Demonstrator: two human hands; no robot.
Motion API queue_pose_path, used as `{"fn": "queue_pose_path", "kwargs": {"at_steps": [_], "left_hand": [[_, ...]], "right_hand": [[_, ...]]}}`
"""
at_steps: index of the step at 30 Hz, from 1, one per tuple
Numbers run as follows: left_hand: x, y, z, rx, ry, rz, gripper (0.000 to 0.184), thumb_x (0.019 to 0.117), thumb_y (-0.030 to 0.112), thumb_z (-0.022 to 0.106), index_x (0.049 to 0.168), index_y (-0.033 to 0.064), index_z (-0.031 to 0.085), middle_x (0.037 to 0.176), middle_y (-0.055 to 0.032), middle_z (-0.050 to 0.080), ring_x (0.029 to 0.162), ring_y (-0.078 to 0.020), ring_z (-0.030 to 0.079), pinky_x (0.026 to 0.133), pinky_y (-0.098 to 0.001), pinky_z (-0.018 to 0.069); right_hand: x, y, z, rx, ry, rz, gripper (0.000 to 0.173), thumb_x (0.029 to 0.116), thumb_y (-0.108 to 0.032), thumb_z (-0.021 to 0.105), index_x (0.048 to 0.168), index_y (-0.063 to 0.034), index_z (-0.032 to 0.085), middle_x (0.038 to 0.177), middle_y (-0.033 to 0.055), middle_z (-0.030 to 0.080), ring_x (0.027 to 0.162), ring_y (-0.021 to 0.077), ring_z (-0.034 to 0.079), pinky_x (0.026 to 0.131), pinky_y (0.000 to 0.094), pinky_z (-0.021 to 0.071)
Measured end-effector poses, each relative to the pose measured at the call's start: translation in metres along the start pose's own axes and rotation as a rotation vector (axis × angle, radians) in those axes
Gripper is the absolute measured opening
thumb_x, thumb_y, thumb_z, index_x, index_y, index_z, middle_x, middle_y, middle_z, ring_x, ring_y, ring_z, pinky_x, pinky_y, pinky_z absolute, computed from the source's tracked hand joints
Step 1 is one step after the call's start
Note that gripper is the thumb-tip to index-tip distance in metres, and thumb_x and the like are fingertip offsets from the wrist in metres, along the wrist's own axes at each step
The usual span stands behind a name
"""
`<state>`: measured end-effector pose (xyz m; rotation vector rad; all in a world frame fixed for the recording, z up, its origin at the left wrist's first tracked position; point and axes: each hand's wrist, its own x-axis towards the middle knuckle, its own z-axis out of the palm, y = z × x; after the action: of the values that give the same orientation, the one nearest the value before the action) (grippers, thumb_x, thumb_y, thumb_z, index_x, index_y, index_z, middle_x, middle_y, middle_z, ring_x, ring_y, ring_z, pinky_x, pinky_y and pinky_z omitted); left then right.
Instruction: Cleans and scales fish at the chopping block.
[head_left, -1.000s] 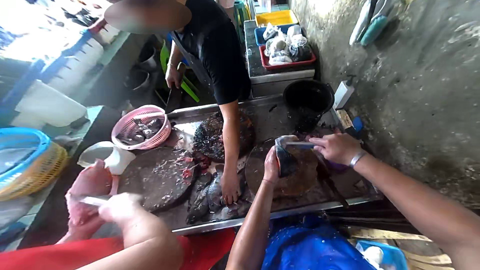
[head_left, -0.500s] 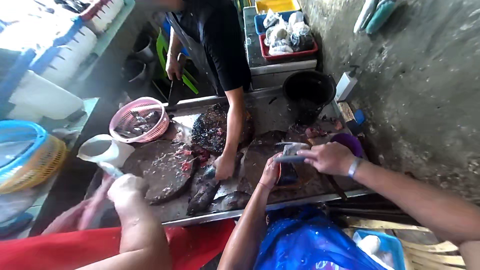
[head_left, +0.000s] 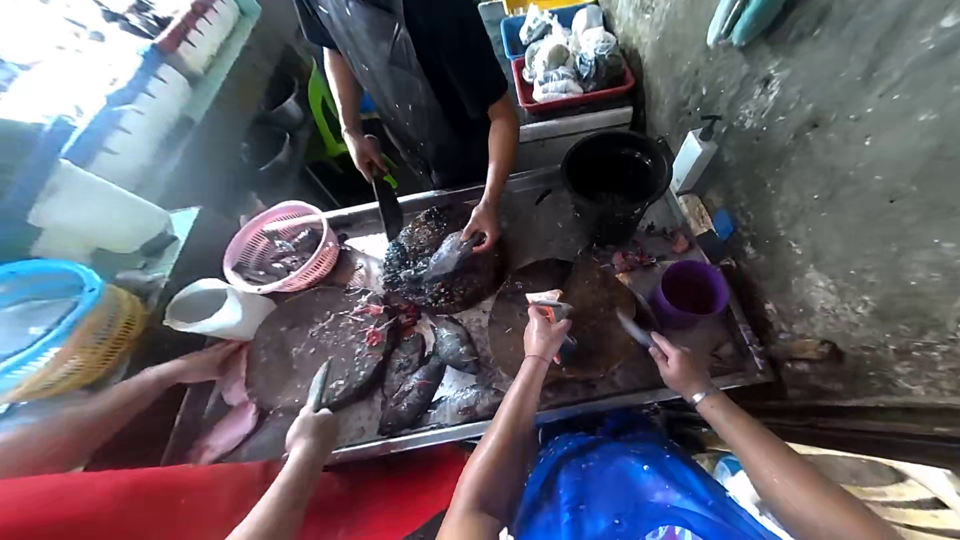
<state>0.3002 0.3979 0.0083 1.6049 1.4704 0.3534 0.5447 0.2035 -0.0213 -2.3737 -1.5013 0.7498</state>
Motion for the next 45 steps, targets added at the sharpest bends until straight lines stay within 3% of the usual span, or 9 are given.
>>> {"fn": "queue_pose_path", "kwargs": {"at_steps": [7,11,16,22,25,28,30,34,45], "left_hand": [[0.025,-0.002,0.008,-0.192,-0.157,-0.195,0.039,0.0918,0.031,0.072,0.119,0.0027,0.067,0.095,-0.0121,0.075,0.084,-0.0239,0.074,0.082,-0.0465,0.0609],[0.014,0.019,-0.003,-0.197,-0.242,-0.07,0.043,0.0982,0.035,0.068,0.126,0.0024,0.064,0.105,-0.0127,0.076,0.091,-0.0245,0.074,0.087,-0.0477,0.0587],[0.011,0.009,0.018,-0.209,-0.08,0.186,0.038,0.0914,0.026,0.077,0.12,0.0048,0.064,0.081,-0.0121,0.072,0.062,-0.0236,0.068,0.062,-0.0455,0.0605],[-0.002,0.026,0.03,0.011,0.074,0.162,0.039,0.0928,0.044,0.074,0.105,0.0066,0.073,0.089,-0.012,0.074,0.083,-0.0265,0.073,0.08,-0.0531,0.0606],[-0.019,0.021,0.043,0.096,0.092,0.157,0.05,0.0888,0.036,0.077,0.125,0.003,0.065,0.112,-0.0164,0.072,0.104,-0.0291,0.071,0.092,-0.051,0.0585],[-0.024,0.026,0.048,0.06,0.185,0.186,0.056,0.0923,0.036,0.072,0.138,0.0064,0.061,0.119,-0.0138,0.072,0.11,-0.0257,0.07,0.096,-0.0492,0.0574],[-0.028,0.041,0.043,0.076,0.13,0.132,0.056,0.0939,0.04,0.068,0.141,0.0112,0.061,0.119,-0.014,0.073,0.11,-0.03,0.07,0.094,-0.0553,0.0575],[-0.036,0.039,0.032,0.007,0.017,0.079,0.036,0.0958,0.039,0.066,0.111,0.007,0.072,0.106,-0.0151,0.074,0.102,-0.0326,0.072,0.09,-0.0574,0.0566],[-0.024,0.026,0.054,-0.044,0.148,0.21,0.038,0.0966,0.041,0.061,0.121,0.0147,0.072,0.106,-0.0104,0.076,0.099,-0.029,0.073,0.086,-0.0567,0.0575]], "right_hand": [[0.029,-0.068,-0.044,0.165,-0.071,-0.002,0.041,0.109,-0.031,0.049,0.144,-0.0145,0.06,0.126,0.0192,0.07,0.121,0.0362,0.066,0.108,0.0587,0.0477],[0.062,-0.141,-0.078,0.162,-0.002,-0.054,0.04,0.1088,-0.03,0.05,0.145,-0.0161,0.06,0.129,0.0176,0.069,0.121,0.0382,0.065,0.104,0.0633,0.0483],[0.056,-0.169,-0.059,0.118,0.037,-0.164,0.037,0.1082,-0.031,0.051,0.142,-0.0224,0.062,0.113,0.0171,0.074,0.102,0.039,0.072,0.087,0.0662,0.0556],[0.044,-0.159,-0.095,-0.028,0.099,-0.084,0.035,0.1074,-0.035,0.051,0.138,-0.0248,0.065,0.106,0.0166,0.075,0.095,0.04,0.072,0.08,0.0664,0.0562],[0.037,-0.139,-0.079,-0.027,-0.05,-0.088,0.038,0.108,-0.037,0.047,0.143,-0.0323,0.06,0.119,0.0136,0.073,0.109,0.037,0.07,0.094,0.0655,0.0532],[0.042,-0.136,-0.106,-0.174,-0.062,-0.052,0.036,0.1075,-0.033,0.047,0.139,-0.0255,0.064,0.116,0.02,0.073,0.108,0.044,0.069,0.089,0.0709,0.0519],[0.041,-0.157,-0.103,-0.156,0.065,-0.149,0.041,0.1082,-0.033,0.048,0.146,-0.0231,0.06,0.118,0.0197,0.073,0.108,0.0426,0.07,0.093,0.0689,0.0525],[0.046,-0.136,-0.091,-0.203,0.001,-0.198,0.035,0.1081,-0.03,0.049,0.137,-0.0204,0.066,0.108,0.0254,0.074,0.102,0.0484,0.07,0.087,0.0724,0.0517],[0.036,-0.154,-0.107,-0.336,0.056,-0.228,0.041,0.1077,-0.03,0.047,0.145,-0.0207,0.061,0.117,0.0257,0.072,0.107,0.0494,0.069,0.091,0.0739,0.0503]]}}
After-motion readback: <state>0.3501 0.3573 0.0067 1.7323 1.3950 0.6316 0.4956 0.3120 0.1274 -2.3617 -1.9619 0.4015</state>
